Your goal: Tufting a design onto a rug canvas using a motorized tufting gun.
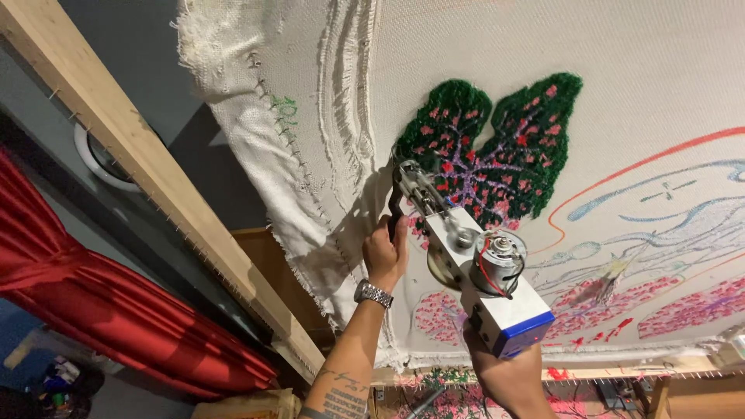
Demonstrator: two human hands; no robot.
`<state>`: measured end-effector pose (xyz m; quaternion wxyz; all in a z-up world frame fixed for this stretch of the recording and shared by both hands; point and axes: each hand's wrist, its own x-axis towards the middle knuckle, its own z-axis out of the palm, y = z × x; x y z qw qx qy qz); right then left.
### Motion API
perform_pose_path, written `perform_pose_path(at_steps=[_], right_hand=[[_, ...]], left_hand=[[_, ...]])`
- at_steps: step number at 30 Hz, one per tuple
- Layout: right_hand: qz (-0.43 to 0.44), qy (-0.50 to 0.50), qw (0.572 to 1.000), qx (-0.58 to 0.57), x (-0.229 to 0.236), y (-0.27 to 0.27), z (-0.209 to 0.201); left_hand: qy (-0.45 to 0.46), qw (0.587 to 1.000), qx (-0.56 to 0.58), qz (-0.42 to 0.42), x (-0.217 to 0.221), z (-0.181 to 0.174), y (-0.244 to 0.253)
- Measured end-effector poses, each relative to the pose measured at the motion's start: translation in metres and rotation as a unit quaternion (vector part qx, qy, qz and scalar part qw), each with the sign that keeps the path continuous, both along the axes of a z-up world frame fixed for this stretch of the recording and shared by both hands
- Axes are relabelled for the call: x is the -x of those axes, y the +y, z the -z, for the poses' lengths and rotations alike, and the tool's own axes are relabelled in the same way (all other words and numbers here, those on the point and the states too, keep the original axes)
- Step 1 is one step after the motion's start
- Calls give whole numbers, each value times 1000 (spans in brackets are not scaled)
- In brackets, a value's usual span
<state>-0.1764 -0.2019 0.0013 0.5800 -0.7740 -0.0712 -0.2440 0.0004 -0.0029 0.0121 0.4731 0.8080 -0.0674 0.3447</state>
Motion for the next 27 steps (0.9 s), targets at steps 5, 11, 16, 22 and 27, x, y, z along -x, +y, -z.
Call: perform_pose_path(at_steps=[5,11,16,22,27], right_hand=[[-9,26,999,-35,-2,0,3],[-18,1,999,-44,-4,0,-8],[-6,41,997,-67,-3,2,-14],[-33,-9,997,-76,-2,2,-21],[-19,16,996,-87,-2,3,-29]], left_hand=[[-31,999,-28,-17,-6,7,2],[-28,999,-25,-24,-6,-5,2],[-52,998,-23,-24,-1,-17,1],[-19,999,-38,-28,-2,-21,2],[-55,997,-45,-26,-4,-24,2]])
